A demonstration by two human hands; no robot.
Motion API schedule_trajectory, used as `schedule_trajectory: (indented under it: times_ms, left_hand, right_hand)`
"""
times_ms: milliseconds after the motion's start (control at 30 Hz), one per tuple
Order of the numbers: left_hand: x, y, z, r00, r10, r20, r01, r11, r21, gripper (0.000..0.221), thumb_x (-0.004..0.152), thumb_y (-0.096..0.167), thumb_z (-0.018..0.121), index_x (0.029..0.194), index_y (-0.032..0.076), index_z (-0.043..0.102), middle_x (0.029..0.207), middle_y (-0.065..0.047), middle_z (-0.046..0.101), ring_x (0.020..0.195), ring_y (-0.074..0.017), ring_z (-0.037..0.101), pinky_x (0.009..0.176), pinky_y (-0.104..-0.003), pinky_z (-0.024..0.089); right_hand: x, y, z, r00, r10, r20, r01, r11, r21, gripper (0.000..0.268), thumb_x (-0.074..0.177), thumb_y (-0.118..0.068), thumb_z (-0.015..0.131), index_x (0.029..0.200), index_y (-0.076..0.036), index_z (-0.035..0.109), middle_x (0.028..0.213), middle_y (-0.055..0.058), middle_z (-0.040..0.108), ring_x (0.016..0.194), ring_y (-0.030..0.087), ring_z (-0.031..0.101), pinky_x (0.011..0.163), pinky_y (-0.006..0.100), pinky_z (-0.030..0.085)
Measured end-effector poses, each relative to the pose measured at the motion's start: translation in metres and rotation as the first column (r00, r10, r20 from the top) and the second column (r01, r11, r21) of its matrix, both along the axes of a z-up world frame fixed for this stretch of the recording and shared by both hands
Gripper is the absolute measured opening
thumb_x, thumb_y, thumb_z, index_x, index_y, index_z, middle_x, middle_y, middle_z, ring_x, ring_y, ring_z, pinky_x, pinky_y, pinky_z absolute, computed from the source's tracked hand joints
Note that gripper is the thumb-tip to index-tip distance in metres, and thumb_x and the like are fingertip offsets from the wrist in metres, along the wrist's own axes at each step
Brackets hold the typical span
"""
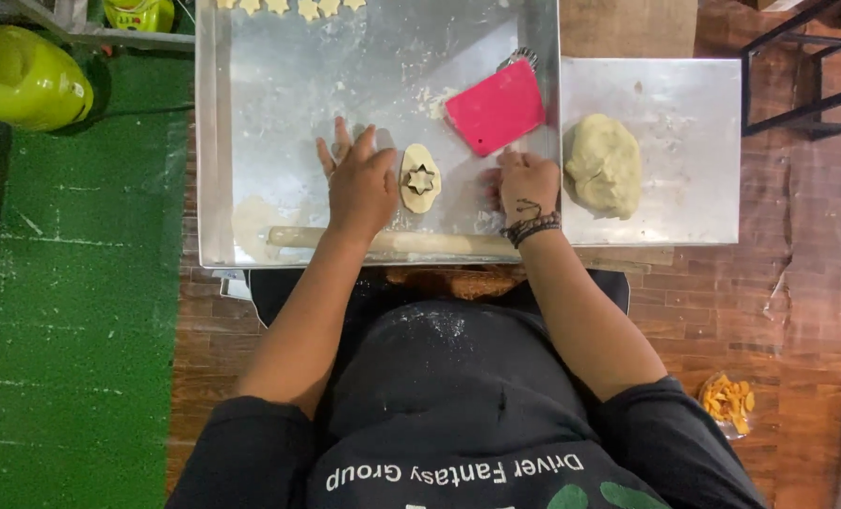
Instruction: The person is rolling out dough with a rolling pin, using a star-shaped cutter to create shapes, and rolling small pieces of dough into balls by hand on a metal tray.
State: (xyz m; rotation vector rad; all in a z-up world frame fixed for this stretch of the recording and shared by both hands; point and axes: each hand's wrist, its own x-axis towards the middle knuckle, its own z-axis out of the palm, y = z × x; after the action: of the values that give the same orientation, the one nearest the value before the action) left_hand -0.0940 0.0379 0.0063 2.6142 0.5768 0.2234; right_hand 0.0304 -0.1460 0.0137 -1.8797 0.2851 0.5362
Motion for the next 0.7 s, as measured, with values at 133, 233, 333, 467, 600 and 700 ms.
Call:
schedule_trajectory:
  times_ms: [133,233,333,467,600,700]
  left_hand:
    - [0.006,0.003,-0.013,1.0,-0.02,-0.009,0.02,0.998,0.055,0.024,0.097,0.014,0.061,0.115,0.015,0.077,0.154,-0.021,0.05,0.154,-0.0454,0.02,0.121,-0.067,0.001]
    - [0.004,0.002,0.002,0.999,-0.001,-0.048,0.0,1.0,-0.028,0.025,0.1,0.013,0.057,0.116,0.015,0.076,0.155,-0.021,0.048,0.151,-0.0421,0.031,0.122,-0.064,0.004]
    - [0.006,0.004,-0.009,0.999,-0.012,-0.052,0.012,1.0,-0.007,0.02,0.097,0.012,0.06,0.11,0.014,0.076,0.158,-0.021,0.046,0.156,-0.0445,0.013,0.122,-0.063,-0.006]
    - [0.004,0.004,-0.005,1.0,0.002,-0.014,-0.003,0.999,-0.051,0.017,0.098,0.009,0.061,0.108,0.011,0.075,0.156,-0.022,0.047,0.154,-0.0427,0.021,0.124,-0.062,-0.001]
    - [-0.003,0.001,0.022,1.0,0.016,0.024,-0.012,0.991,-0.137,0.019,0.1,0.006,0.059,0.111,0.006,0.074,0.155,-0.024,0.046,0.15,-0.0422,0.033,0.125,-0.06,0.013]
    - [0.004,0.004,-0.009,0.999,0.034,0.001,-0.033,0.993,-0.112,0.02,0.1,0.01,0.06,0.114,0.01,0.075,0.157,-0.019,0.046,0.155,-0.0386,0.021,0.126,-0.06,0.0]
  right_hand:
    - [-0.004,0.006,-0.016,0.977,0.202,0.067,-0.196,0.977,-0.082,0.029,0.098,-0.023,0.061,0.106,0.003,0.069,0.079,0.014,0.076,0.058,0.017,0.074,0.043,0.032,0.061]
    - [0.0,0.015,-0.033,0.755,0.527,0.39,-0.43,0.847,-0.311,0.025,0.095,-0.017,0.06,0.112,-0.008,0.077,0.092,0.011,0.079,0.088,0.034,0.075,0.073,0.045,0.059]
    - [0.001,0.031,-0.048,0.541,0.674,0.502,-0.512,0.738,-0.439,0.02,0.094,-0.014,0.066,0.11,-0.017,0.077,0.097,0.012,0.078,0.094,0.035,0.073,0.083,0.046,0.06]
    - [-0.017,0.047,-0.029,0.261,0.885,0.384,-0.573,0.463,-0.676,0.044,0.083,-0.018,0.075,0.126,-0.013,0.072,0.111,0.012,0.075,0.103,0.034,0.071,0.087,0.045,0.061]
    - [-0.026,0.049,-0.026,0.204,0.927,0.316,-0.528,0.376,-0.762,0.055,0.084,-0.021,0.075,0.136,-0.005,0.063,0.111,0.019,0.072,0.105,0.037,0.068,0.087,0.047,0.062]
    - [-0.029,0.052,-0.024,0.246,0.917,0.313,-0.491,0.396,-0.776,0.056,0.089,-0.028,0.073,0.137,-0.002,0.059,0.104,0.022,0.072,0.101,0.039,0.069,0.087,0.049,0.06]
